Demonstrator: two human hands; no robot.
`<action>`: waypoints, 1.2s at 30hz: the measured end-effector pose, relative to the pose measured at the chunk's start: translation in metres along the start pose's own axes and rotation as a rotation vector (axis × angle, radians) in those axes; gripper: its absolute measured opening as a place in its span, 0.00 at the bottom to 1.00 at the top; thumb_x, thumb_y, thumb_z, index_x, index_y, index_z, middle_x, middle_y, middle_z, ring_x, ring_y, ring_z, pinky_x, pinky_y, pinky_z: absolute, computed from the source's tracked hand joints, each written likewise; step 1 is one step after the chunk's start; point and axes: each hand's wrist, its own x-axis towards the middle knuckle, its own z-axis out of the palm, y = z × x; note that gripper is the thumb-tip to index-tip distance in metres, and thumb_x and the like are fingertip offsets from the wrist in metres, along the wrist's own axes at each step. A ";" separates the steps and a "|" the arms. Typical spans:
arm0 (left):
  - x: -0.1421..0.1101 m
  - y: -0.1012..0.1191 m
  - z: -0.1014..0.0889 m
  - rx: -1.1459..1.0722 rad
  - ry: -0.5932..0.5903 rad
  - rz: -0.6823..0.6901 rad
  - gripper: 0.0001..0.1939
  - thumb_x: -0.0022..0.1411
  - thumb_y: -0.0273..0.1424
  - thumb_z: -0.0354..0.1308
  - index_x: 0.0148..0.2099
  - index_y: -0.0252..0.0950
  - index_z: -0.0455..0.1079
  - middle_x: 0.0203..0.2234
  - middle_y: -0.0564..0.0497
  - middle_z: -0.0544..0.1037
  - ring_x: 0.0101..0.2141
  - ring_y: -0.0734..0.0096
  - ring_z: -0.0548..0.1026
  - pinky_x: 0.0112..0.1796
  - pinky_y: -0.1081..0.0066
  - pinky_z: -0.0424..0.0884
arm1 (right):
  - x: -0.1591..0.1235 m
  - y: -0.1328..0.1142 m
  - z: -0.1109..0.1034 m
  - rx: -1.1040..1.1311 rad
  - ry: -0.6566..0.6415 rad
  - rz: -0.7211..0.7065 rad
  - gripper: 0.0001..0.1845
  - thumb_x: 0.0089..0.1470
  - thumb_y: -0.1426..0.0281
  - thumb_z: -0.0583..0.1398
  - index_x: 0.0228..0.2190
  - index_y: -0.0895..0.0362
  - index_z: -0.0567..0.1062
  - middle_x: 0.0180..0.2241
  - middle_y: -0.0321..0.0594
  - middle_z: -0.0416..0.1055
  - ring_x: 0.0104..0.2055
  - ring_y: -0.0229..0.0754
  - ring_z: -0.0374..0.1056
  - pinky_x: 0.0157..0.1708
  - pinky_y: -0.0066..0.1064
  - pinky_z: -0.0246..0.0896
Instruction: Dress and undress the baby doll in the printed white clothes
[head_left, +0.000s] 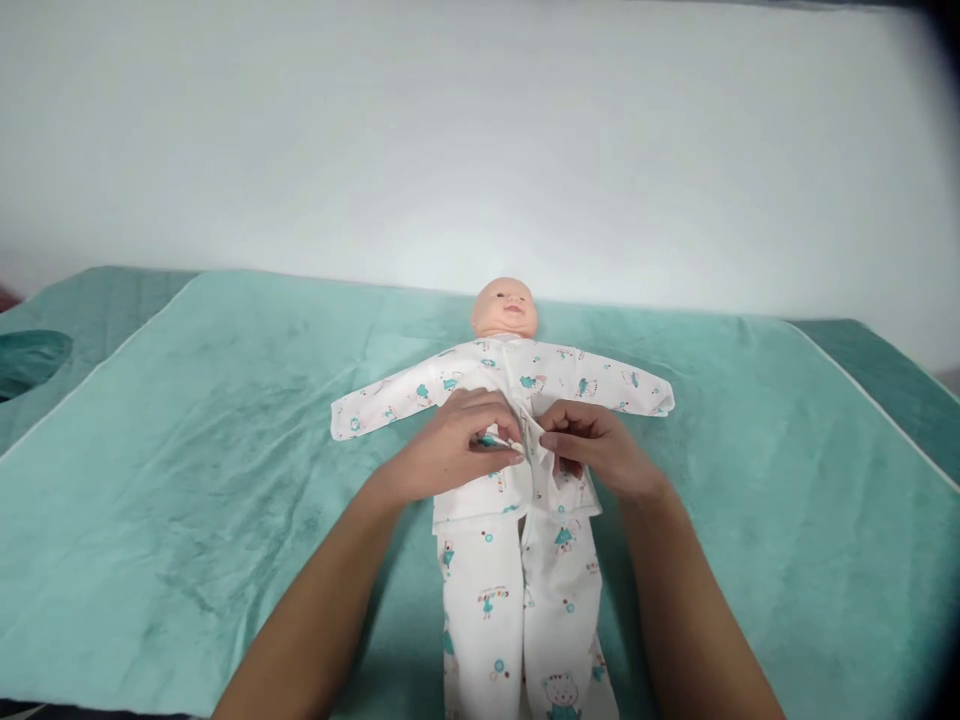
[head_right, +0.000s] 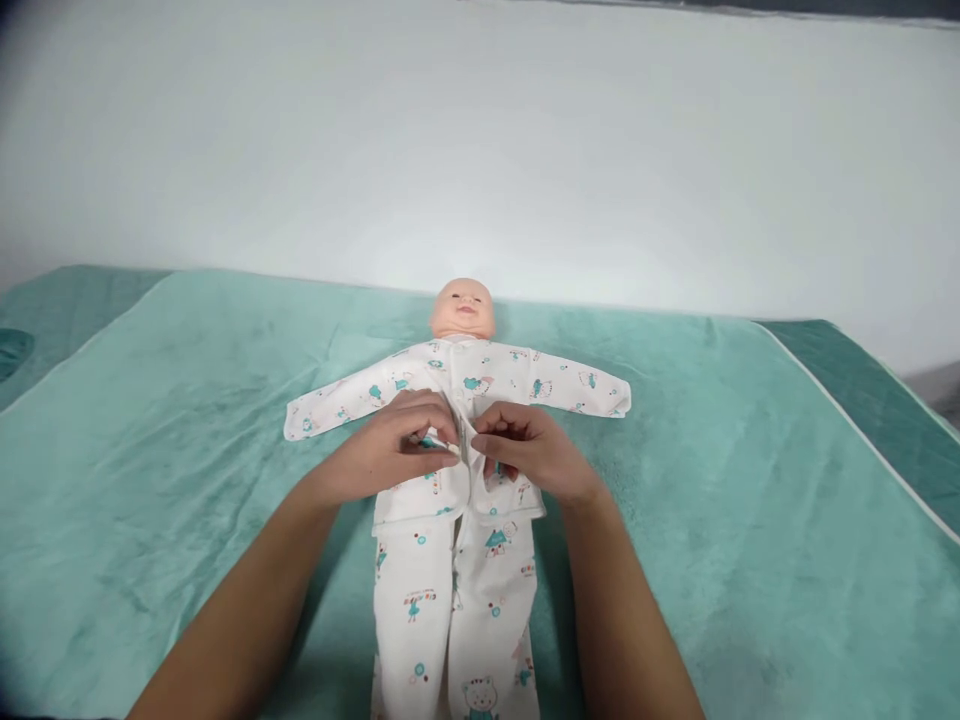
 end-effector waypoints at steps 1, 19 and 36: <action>0.000 0.001 0.003 0.001 0.011 0.007 0.04 0.62 0.31 0.62 0.35 0.38 0.71 0.32 0.54 0.76 0.37 0.71 0.71 0.46 0.66 0.63 | 0.000 0.000 0.000 -0.012 0.004 0.004 0.11 0.56 0.63 0.65 0.28 0.57 0.73 0.19 0.30 0.67 0.19 0.31 0.63 0.17 0.21 0.54; -0.008 0.001 0.018 -0.589 0.138 -0.199 0.08 0.62 0.35 0.63 0.38 0.35 0.74 0.30 0.51 0.76 0.30 0.75 0.71 0.30 0.73 0.67 | -0.002 -0.004 0.016 0.042 -0.061 -0.048 0.10 0.59 0.63 0.64 0.32 0.56 0.72 0.21 0.33 0.74 0.20 0.32 0.67 0.19 0.22 0.61; -0.009 0.000 0.022 -0.530 0.161 -0.192 0.07 0.62 0.34 0.62 0.38 0.35 0.73 0.30 0.50 0.77 0.30 0.75 0.73 0.30 0.74 0.67 | -0.001 -0.003 0.012 0.066 -0.054 -0.037 0.11 0.57 0.62 0.65 0.31 0.57 0.73 0.20 0.33 0.73 0.19 0.33 0.66 0.18 0.23 0.59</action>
